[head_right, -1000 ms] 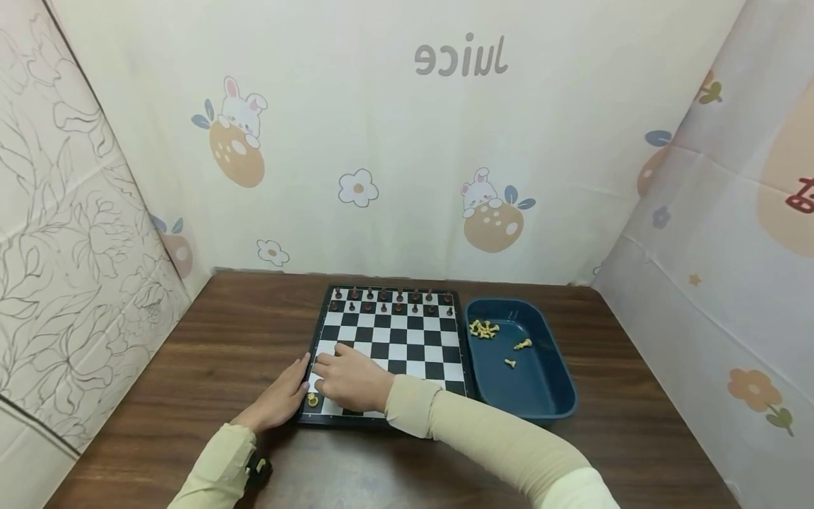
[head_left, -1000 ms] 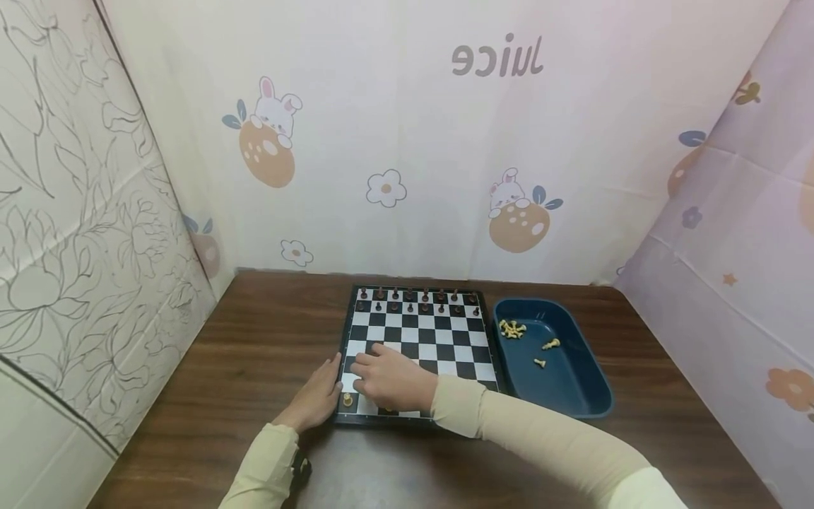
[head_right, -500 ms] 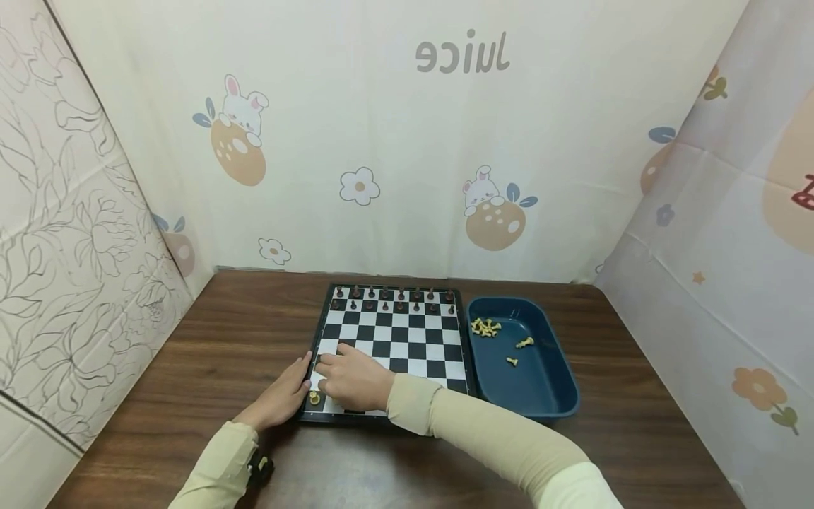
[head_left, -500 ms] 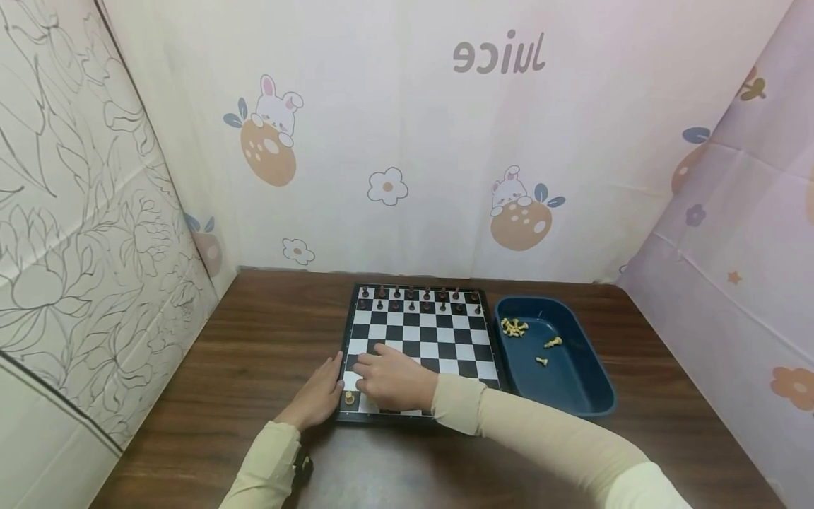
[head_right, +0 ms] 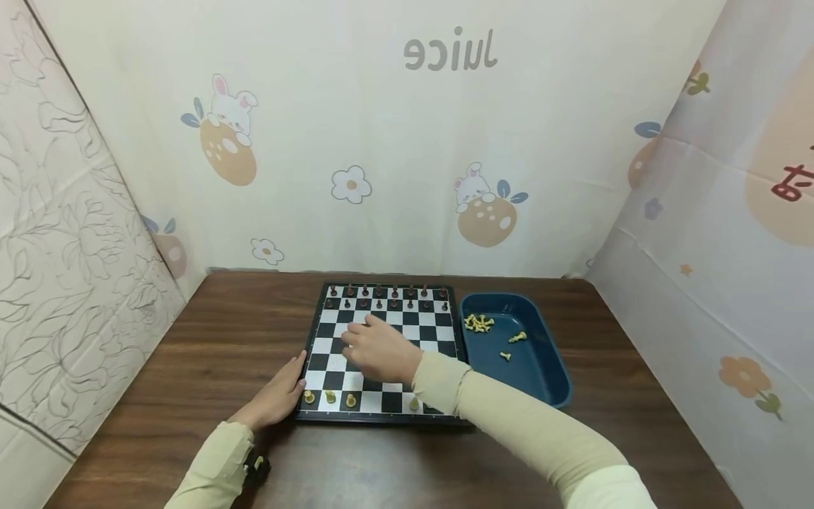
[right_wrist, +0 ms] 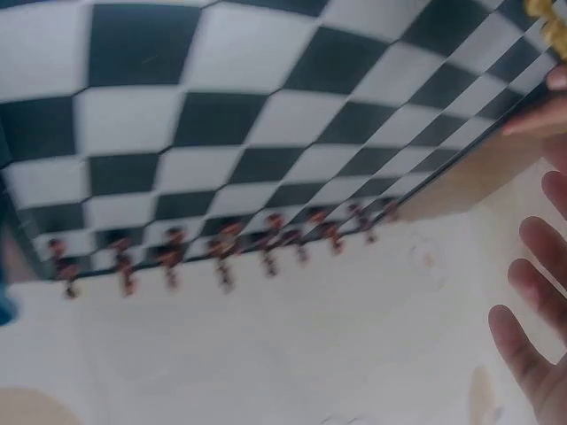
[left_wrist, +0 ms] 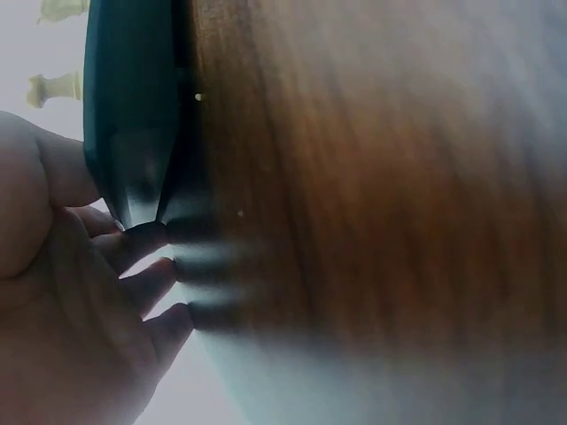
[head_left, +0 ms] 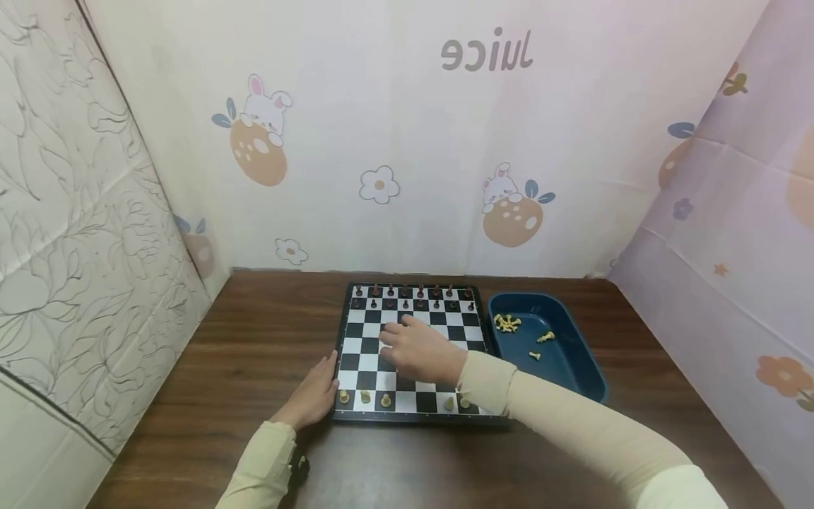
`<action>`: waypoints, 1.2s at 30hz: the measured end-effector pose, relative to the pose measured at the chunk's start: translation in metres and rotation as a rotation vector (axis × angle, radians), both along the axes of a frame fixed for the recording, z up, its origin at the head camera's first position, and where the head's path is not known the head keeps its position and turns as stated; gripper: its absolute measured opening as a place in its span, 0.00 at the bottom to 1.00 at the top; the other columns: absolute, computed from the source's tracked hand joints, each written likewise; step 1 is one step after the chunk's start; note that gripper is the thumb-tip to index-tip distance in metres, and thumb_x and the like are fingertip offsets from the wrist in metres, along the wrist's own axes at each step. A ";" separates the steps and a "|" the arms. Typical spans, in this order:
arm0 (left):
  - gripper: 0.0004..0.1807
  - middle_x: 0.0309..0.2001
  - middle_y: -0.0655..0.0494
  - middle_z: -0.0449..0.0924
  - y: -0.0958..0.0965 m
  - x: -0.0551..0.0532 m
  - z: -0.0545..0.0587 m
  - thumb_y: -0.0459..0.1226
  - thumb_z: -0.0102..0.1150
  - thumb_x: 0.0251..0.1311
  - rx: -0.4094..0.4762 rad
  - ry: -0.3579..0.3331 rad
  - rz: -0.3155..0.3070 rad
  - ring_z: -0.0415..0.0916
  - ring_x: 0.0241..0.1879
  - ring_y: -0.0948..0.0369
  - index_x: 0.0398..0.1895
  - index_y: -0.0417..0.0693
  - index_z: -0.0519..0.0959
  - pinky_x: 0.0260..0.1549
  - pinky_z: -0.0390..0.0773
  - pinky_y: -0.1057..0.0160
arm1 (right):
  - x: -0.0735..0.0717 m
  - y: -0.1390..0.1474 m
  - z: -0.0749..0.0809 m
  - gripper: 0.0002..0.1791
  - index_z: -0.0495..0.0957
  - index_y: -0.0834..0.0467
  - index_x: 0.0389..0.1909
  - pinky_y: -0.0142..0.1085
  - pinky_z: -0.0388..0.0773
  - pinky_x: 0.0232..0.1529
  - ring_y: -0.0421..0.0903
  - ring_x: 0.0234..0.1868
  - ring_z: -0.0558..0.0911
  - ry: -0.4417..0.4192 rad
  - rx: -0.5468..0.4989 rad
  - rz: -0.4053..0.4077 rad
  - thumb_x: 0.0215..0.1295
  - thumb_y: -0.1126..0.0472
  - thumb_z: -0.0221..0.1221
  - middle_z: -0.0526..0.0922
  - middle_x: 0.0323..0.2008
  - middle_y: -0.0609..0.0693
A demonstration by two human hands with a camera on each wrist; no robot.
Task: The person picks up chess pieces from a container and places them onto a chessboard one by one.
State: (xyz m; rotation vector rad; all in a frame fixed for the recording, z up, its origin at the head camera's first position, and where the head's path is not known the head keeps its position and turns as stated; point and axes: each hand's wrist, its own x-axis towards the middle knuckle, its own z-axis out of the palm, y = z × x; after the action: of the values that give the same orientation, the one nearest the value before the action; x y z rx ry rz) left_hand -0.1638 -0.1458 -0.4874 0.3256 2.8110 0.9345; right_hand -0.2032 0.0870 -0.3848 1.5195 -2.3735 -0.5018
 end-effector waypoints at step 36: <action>0.31 0.71 0.35 0.49 -0.001 -0.001 0.002 0.34 0.38 0.70 0.000 -0.013 -0.006 0.44 0.71 0.41 0.72 0.30 0.47 0.68 0.45 0.44 | -0.060 0.216 -0.010 0.04 0.83 0.59 0.25 0.38 0.65 0.21 0.49 0.27 0.72 0.045 -0.129 -0.409 0.47 0.68 0.69 0.76 0.23 0.52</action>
State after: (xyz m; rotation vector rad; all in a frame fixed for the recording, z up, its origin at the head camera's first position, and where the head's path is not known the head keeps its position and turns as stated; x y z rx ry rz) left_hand -0.1649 -0.1472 -0.4852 0.3265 2.7965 0.9323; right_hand -0.2633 0.3031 -0.3949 0.9585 -2.6304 -0.4508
